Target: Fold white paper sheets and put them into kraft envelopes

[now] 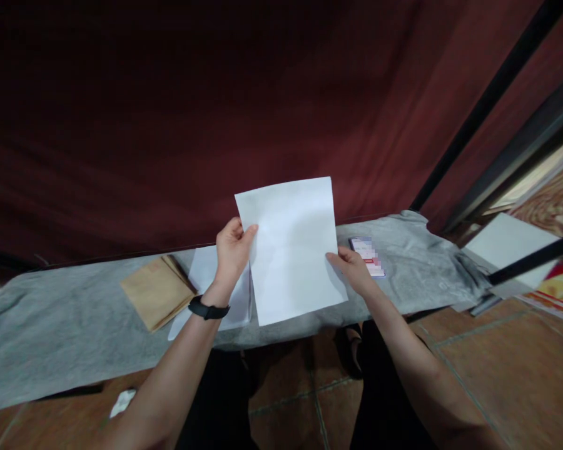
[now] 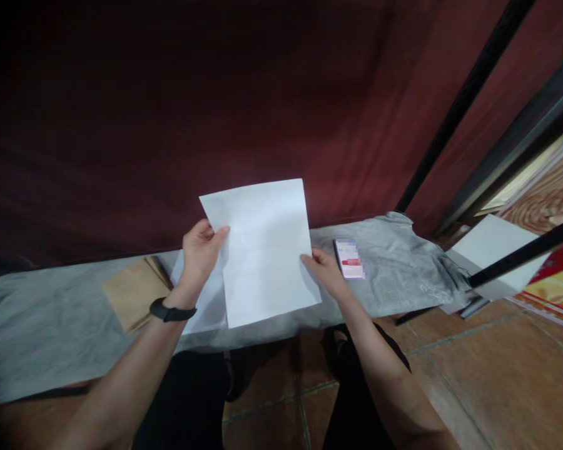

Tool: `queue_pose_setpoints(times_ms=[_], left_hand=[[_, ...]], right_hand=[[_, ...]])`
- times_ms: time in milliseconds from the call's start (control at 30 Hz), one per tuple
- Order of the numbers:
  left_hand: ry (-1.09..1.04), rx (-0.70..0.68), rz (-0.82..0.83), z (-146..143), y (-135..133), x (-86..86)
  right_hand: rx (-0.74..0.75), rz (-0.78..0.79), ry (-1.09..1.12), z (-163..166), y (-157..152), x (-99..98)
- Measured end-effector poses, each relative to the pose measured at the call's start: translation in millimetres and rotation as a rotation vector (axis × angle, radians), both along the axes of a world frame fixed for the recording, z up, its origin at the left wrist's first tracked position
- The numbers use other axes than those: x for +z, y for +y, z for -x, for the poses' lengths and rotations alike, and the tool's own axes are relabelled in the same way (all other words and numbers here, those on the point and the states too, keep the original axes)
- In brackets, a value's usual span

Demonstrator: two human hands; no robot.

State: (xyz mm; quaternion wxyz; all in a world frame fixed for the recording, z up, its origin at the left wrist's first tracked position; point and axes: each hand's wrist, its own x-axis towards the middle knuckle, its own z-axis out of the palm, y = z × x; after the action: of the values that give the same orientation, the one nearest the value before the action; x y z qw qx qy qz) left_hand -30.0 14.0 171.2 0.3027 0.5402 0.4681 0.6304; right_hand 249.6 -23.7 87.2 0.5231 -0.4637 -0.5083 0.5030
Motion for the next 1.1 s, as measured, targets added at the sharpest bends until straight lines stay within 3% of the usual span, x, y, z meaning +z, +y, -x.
queue_pose_setpoints(times_ms=[233, 400, 567, 733, 833, 933, 1033, 1100], left_hand=[[-0.063, -0.049, 0.228, 3, 18, -91.9], [0.076, -0.023, 0.323, 3, 22, -135.3], [0.179, -0.001, 0.354, 6, 26, -154.3], [0.659, 0.118, 0.191, 6, 2, -161.4], [0.951, -0.041, 0.124, -9, -28, -165.8], [1.178, -0.228, 0.101, -35, -57, -171.9], [1.296, -0.292, 0.086, -57, -73, -178.5], [1.342, -0.293, 0.09, -63, -75, -182.3]], right_hand=[[0.011, 0.134, -0.226, -1, -1, -45.3], [0.046, 0.057, -0.563, -1, -2, -74.7], [0.016, 0.059, -0.83, 3, -2, -88.8], [-0.023, 0.073, -0.924, 5, -10, -92.1], [-0.063, -0.01, -1.054, 10, -20, -89.7], [-0.074, -0.223, -1.222, 20, -28, -88.7], [0.02, -0.397, -1.271, 34, -31, -93.8], [0.077, -0.432, -1.299, 41, -31, -99.6]])
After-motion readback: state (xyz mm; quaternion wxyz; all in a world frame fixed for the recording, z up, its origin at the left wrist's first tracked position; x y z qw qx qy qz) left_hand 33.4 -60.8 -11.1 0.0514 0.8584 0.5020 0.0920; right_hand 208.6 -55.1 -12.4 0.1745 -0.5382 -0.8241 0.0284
